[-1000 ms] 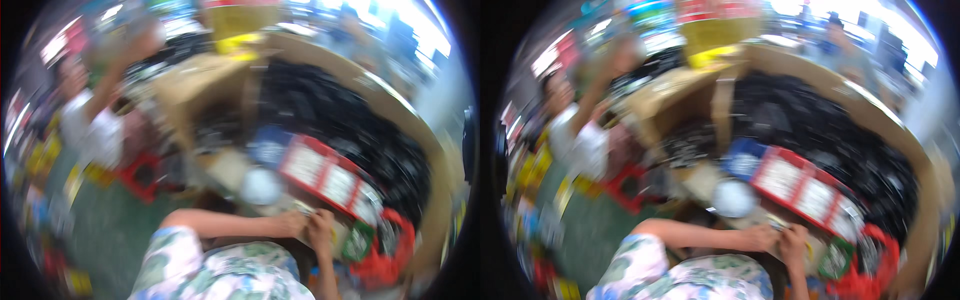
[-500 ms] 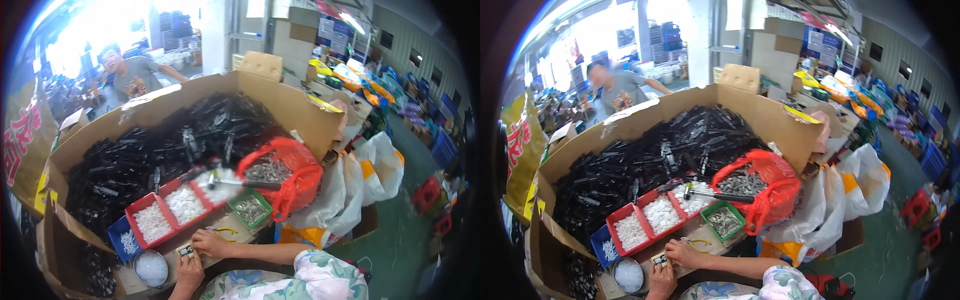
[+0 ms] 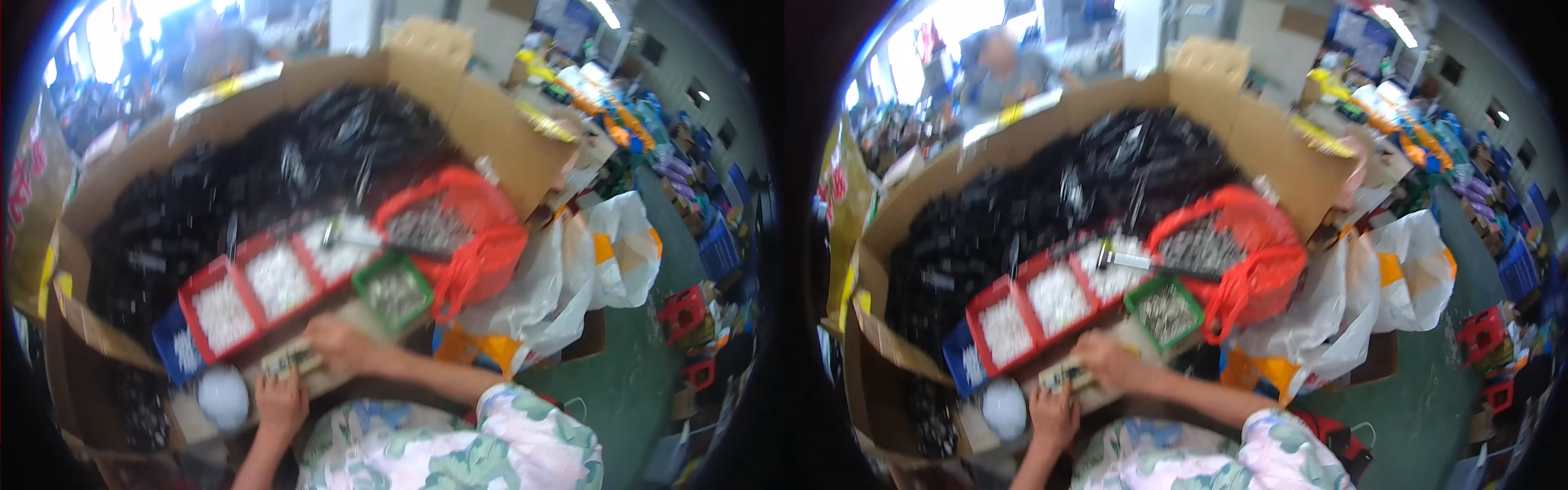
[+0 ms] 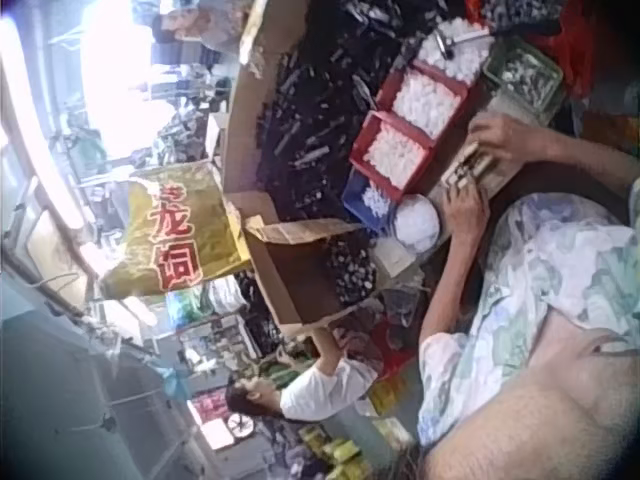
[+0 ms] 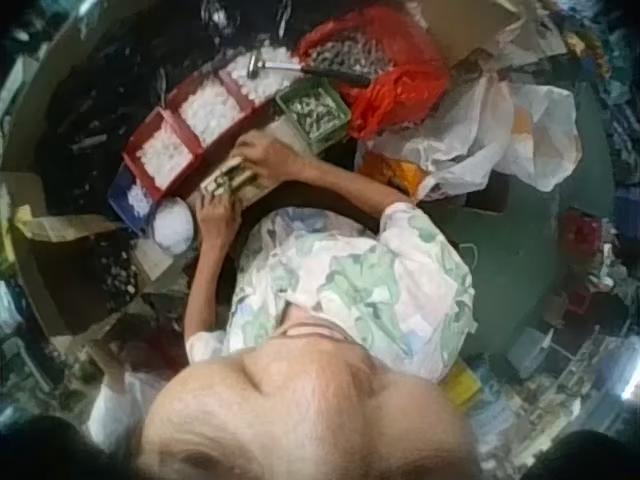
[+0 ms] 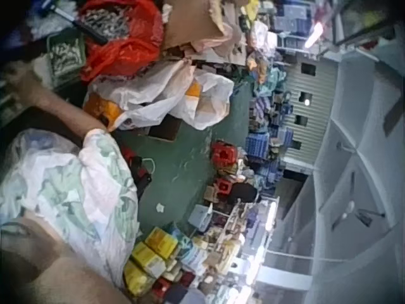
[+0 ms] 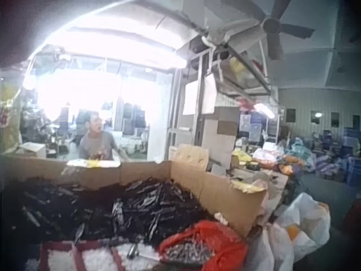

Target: The person assembles small padlocks by inserting metal pins into lock bodies and securing them with a yellow handheld press. They retrieve lock bodies from a blue bin and pins from a green container, then place the finished units into a red bin. The process is repetitive and performed at a workbench with various components organized in trays.

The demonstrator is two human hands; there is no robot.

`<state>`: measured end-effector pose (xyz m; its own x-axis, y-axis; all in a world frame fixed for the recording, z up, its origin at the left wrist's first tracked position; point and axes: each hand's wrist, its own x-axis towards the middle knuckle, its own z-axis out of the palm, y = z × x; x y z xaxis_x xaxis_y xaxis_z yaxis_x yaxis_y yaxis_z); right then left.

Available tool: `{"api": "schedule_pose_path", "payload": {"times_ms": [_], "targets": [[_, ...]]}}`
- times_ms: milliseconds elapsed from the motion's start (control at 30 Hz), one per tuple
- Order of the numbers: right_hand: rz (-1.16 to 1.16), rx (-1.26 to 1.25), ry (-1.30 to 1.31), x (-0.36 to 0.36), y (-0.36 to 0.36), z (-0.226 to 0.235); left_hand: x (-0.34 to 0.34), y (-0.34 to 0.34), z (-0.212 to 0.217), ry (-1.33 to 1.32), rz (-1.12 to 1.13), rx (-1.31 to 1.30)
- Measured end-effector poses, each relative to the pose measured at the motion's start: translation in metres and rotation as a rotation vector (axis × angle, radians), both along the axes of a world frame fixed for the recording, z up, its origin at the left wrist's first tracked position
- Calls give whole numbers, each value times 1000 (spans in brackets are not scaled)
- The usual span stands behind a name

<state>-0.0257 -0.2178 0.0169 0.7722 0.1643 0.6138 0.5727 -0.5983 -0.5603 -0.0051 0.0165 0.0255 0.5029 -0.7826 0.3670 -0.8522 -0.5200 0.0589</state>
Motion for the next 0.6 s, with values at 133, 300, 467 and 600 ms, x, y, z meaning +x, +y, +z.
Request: {"api": "schedule_pose_path", "payload": {"times_ms": [133, 300, 467, 600], "targets": [[-276, -89, -28, -19, -54, 50, 2, 1, 26, 132, 1, -76], [-602, -181, 254, -49, -109, 42, 27, -22, 47, 200, -53, -199], [-584, -389, 397, -39, -114, 27, 72, -59, 50, 263, -97, -272], [-573, -341, 385, -35, -115, 28, 108, -103, 45, 309, -115, -393]]}}
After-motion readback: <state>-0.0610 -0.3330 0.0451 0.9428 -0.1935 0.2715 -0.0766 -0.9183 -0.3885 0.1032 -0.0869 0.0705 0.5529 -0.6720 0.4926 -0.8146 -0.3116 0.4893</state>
